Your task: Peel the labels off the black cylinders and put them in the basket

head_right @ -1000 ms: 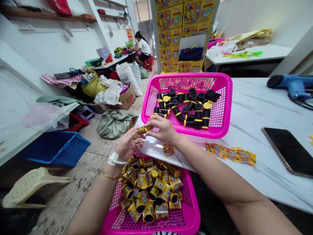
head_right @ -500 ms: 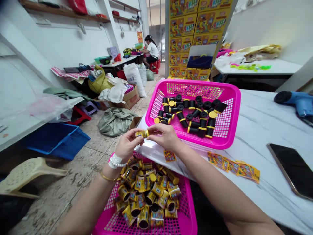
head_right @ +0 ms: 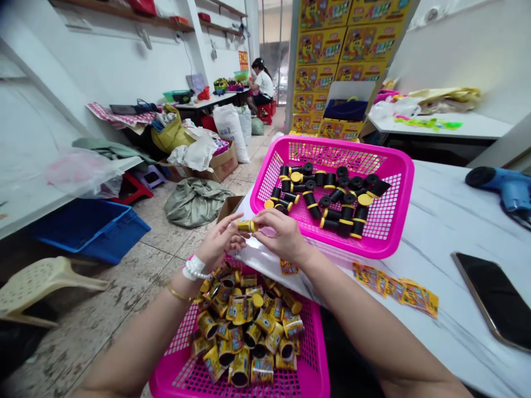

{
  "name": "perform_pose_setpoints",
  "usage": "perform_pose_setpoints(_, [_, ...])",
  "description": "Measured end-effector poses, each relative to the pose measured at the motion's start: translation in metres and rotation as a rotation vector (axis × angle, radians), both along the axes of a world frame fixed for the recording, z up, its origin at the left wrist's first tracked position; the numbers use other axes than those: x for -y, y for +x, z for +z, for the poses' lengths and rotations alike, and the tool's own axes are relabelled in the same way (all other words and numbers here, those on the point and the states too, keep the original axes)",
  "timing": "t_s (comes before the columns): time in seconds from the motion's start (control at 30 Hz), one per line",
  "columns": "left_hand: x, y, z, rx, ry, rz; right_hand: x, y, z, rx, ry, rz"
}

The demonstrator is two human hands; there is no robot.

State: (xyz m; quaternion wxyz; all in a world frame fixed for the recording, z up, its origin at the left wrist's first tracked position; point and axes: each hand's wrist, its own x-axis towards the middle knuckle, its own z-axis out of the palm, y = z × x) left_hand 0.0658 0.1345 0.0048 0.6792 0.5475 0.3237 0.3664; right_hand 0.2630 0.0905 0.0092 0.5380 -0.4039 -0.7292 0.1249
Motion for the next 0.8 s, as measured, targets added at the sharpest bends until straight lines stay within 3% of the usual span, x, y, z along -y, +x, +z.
perform_pose_setpoints(0.07, [0.000,-0.001,-0.004,0.061,-0.158,-0.022,0.000,0.000,-0.001,0.094,0.091,-0.013])
perform_pose_setpoints(0.13, [0.001,0.001,-0.006,0.097,-0.170,-0.037,0.000,-0.002,-0.004,0.083,0.075,0.005])
perform_pose_setpoints(0.4, [-0.001,0.015,0.004,0.009,0.363,0.089,-0.003,-0.009,-0.008,-0.566,-0.485,0.025])
perform_pose_setpoints(0.5, [-0.005,0.014,0.008,-0.021,0.450,0.072,-0.005,-0.009,-0.004,-0.687,-0.596,0.060])
perform_pose_setpoints(0.6, [-0.005,0.013,0.006,-0.008,0.363,0.039,-0.005,-0.008,-0.002,-0.729,-0.646,0.122])
perform_pose_setpoints(0.8, [0.006,0.017,-0.002,0.103,-0.074,0.013,-0.002,-0.005,-0.003,-0.649,-0.648,0.275])
